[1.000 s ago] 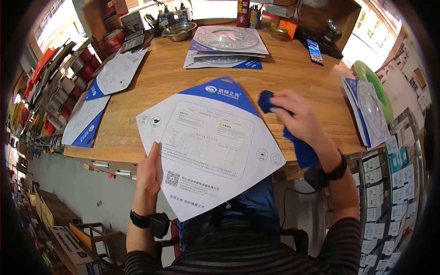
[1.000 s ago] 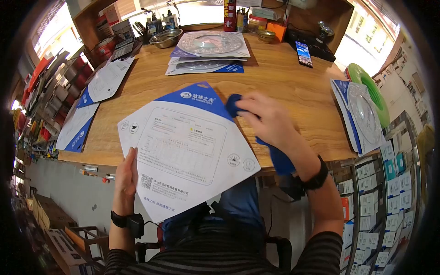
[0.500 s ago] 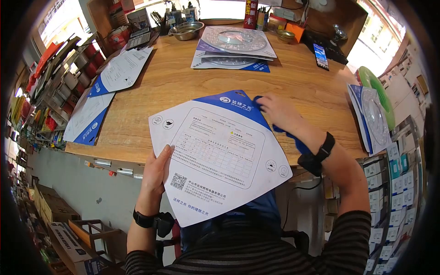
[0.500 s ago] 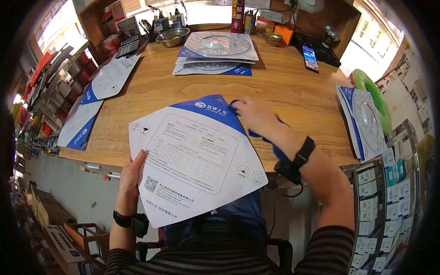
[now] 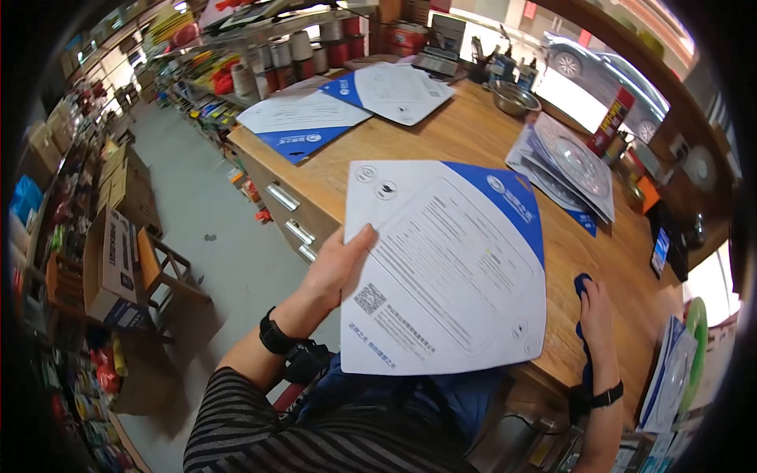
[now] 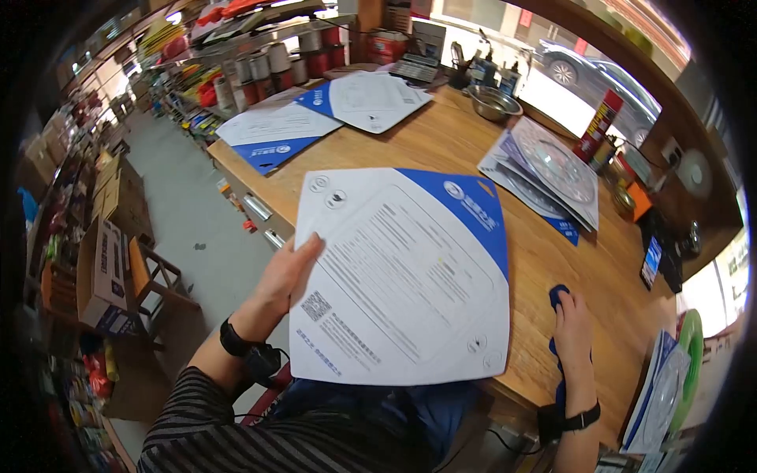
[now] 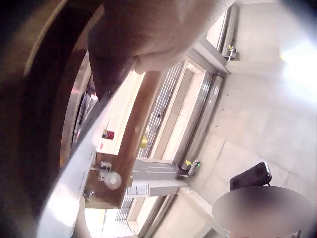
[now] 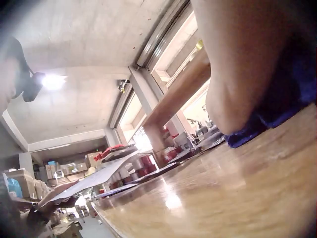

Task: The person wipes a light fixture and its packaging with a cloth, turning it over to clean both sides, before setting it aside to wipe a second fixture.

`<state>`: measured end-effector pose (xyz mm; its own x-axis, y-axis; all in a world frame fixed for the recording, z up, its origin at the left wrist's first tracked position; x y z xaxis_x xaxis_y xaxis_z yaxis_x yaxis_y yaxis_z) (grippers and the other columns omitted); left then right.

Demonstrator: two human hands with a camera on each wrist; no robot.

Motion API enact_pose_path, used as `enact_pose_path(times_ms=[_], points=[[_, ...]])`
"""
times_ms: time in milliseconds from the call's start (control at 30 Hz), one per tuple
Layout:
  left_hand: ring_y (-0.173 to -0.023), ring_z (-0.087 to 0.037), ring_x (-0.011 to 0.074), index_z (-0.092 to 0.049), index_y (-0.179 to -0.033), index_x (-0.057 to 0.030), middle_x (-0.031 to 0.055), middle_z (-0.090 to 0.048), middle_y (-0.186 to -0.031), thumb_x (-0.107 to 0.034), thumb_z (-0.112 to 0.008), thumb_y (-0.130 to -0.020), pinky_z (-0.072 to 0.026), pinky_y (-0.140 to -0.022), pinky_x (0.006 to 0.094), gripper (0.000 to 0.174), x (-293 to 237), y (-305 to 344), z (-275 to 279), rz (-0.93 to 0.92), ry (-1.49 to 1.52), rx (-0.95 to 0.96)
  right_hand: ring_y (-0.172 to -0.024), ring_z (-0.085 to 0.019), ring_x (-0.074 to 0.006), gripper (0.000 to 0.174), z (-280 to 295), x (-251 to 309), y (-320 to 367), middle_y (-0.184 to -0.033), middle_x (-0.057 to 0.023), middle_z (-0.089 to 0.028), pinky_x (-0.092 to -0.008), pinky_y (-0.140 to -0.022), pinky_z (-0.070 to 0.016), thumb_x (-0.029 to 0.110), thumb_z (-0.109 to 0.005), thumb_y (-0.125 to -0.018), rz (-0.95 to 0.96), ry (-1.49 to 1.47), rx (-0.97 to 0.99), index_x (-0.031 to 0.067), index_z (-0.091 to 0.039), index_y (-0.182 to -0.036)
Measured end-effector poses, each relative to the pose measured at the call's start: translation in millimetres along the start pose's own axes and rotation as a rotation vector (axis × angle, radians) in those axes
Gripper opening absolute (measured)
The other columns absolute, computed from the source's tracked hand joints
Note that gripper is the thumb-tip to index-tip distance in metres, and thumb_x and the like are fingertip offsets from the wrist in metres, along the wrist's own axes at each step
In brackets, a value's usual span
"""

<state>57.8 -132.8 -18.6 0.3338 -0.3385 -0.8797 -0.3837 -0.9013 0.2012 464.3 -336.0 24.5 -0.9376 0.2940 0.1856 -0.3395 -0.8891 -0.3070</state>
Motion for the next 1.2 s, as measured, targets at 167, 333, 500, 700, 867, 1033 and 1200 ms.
enact_pose_path(times_ms=[167,333,500,700,867,1033,1200], points=[[-0.093,-0.063,0.0207,-0.045,-0.129,0.0064,0.0142,-0.062,-0.112,-0.024,-0.050,-0.099,-0.0521,-0.080,0.0321,0.043,-51,-25,63,-0.205,0.049,-0.121,-0.098,-0.055,-0.0368,0.022,3,0,6,-0.109,-0.0179,-0.052,-0.0396,-0.083,-0.0456,0.007,-0.053,-0.090,0.022,-0.015,-0.006,0.0002,-0.055,-0.111],[-0.104,-0.062,0.0273,-0.044,-0.130,0.0054,0.0164,-0.060,-0.121,-0.025,-0.046,-0.100,-0.0522,-0.090,0.0386,0.043,-103,-81,112,-0.246,0.236,-0.154,-0.099,-0.054,-0.0358,0.023,2,-2,12,-0.107,-0.0173,-0.052,-0.0386,-0.084,-0.0451,0.005,-0.052,-0.090,0.030,-0.024,-0.064,-0.0009,-0.055,-0.112],[-0.107,-0.061,0.0288,-0.045,-0.130,0.0046,0.0168,-0.058,-0.124,-0.026,-0.042,-0.102,-0.0522,-0.091,0.0404,0.041,-151,-135,151,-0.338,0.268,-0.258,-0.098,-0.055,-0.0353,0.021,5,2,14,-0.105,-0.0170,-0.053,-0.0379,-0.083,-0.0453,0.005,-0.053,-0.090,0.043,0.003,-0.108,-0.0014,-0.056,-0.110],[-0.108,-0.060,0.0301,-0.045,-0.129,0.0031,0.0163,-0.058,-0.123,-0.027,-0.041,-0.102,-0.0516,-0.091,0.0425,0.040,-171,-202,191,-0.394,0.249,-0.289,-0.098,-0.055,-0.0347,0.021,5,1,16,-0.103,-0.0167,-0.054,-0.0379,-0.082,-0.0458,0.004,-0.055,-0.089,0.034,0.044,-0.147,-0.0009,-0.057,-0.109],[-0.106,-0.060,0.0316,-0.043,-0.129,0.0031,0.0162,-0.059,-0.121,-0.028,-0.040,-0.102,-0.0516,-0.090,0.0455,0.042,-175,-237,197,-0.380,0.234,-0.285,-0.097,-0.056,-0.0345,0.022,7,1,17,-0.103,-0.0166,-0.055,-0.0385,-0.081,-0.0463,0.003,-0.057,-0.087,0.008,0.073,-0.170,0.0003,-0.058,-0.109],[-0.105,-0.060,0.0315,-0.045,-0.127,0.0032,0.0156,-0.059,-0.120,-0.027,-0.043,-0.101,-0.0517,-0.088,0.0477,0.040,-172,-263,211,-0.393,0.223,-0.264,-0.097,-0.057,-0.0353,0.021,7,0,17,-0.106,-0.0166,-0.056,-0.0388,-0.081,-0.0471,0.004,-0.057,-0.087,0.004,0.110,-0.178,0.0014,-0.058,-0.108],[-0.108,-0.059,0.0307,-0.047,-0.126,0.0037,0.0175,-0.058,-0.123,-0.028,-0.043,-0.102,-0.0502,-0.093,0.0446,0.041,-164,-269,216,-0.370,0.255,-0.321,-0.099,-0.057,-0.0357,0.022,5,-2,18,-0.106,-0.0163,-0.055,-0.0390,-0.082,-0.0471,0.004,-0.056,-0.088,-0.039,0.117,-0.167,0.0022,-0.057,-0.110]])
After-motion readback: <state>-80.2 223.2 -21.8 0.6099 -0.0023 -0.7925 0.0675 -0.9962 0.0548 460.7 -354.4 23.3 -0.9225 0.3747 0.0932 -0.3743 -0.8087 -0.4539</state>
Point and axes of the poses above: each hand's wrist, its own y-axis away from the middle knuckle, its own z-axis out of the back of the hand, x = y × z, the point moved 10 cm from there along -y, towards the middle knuckle
